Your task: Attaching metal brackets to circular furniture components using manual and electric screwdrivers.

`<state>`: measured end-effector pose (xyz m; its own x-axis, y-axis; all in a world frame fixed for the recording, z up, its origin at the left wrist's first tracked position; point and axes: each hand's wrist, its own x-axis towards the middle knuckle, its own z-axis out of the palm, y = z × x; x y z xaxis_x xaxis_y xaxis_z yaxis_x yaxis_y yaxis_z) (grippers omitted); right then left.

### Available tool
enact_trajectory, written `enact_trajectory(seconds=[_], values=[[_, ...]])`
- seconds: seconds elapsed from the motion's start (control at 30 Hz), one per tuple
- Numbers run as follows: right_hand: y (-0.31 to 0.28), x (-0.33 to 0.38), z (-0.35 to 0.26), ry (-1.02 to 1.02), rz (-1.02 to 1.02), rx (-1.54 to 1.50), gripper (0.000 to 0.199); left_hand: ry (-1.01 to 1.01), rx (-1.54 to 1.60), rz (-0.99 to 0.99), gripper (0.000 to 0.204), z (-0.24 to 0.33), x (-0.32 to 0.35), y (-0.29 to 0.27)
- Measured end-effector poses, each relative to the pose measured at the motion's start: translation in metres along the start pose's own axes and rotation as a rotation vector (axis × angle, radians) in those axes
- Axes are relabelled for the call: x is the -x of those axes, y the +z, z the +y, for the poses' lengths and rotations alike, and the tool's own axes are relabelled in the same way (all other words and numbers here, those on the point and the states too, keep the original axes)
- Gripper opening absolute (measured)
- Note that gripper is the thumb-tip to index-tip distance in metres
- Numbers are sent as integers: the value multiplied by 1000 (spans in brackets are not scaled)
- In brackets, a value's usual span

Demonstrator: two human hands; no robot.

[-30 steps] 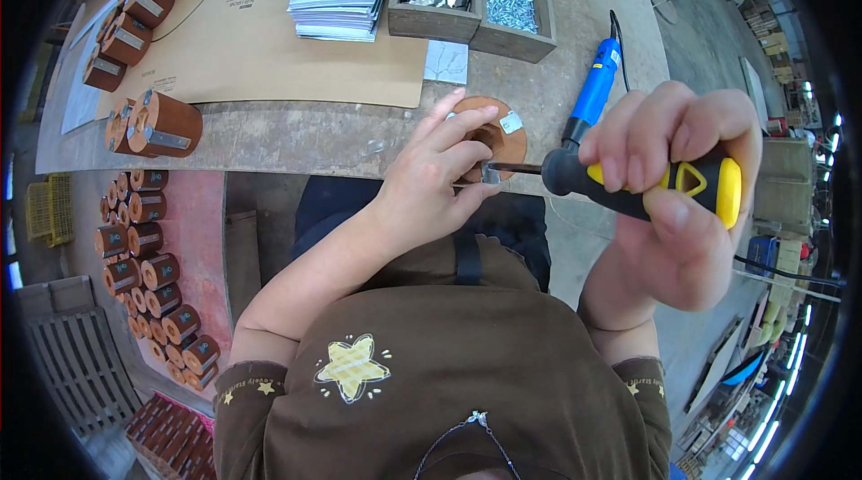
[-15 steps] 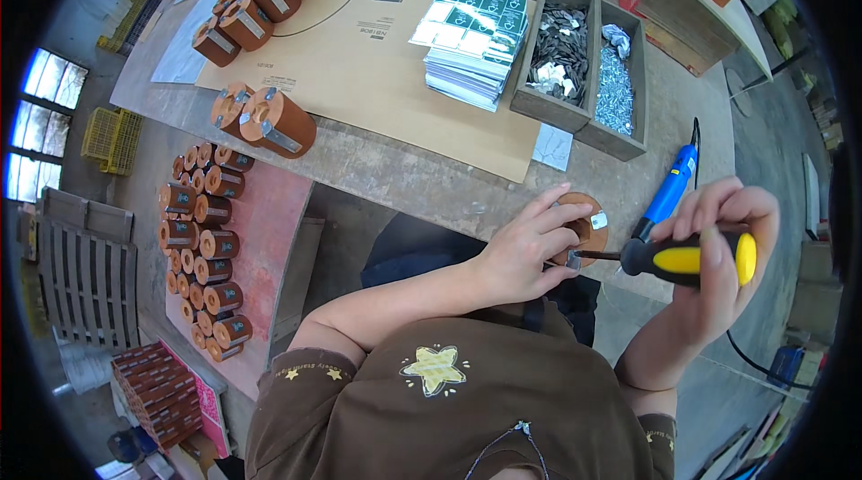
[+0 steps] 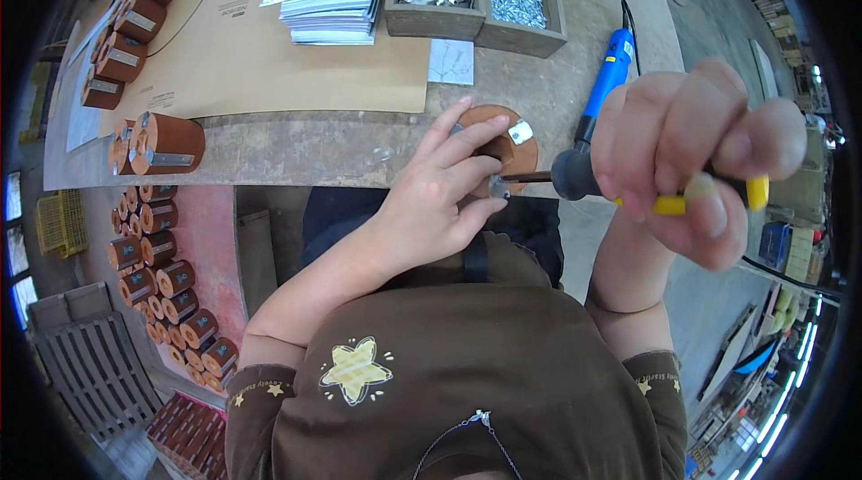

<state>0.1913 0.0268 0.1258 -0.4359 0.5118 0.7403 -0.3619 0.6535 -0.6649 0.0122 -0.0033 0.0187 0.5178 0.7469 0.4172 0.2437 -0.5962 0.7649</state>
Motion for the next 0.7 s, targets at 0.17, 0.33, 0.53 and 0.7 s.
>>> enact_trajectory(seconds=[0.17,0.33,0.53,0.7], values=[[18,-1,-15,80,7,11,26,-16,-27,-47,25,5,-2,2],[12,-7,-15,92,-97,101,24,-180,197,27,24,2,-1,14],[7,2,-12,27,15,96,22,-51,-33,-25,24,9,0,5],[27,2,-11,27,209,313,19,16,-137,70,23,8,1,13]])
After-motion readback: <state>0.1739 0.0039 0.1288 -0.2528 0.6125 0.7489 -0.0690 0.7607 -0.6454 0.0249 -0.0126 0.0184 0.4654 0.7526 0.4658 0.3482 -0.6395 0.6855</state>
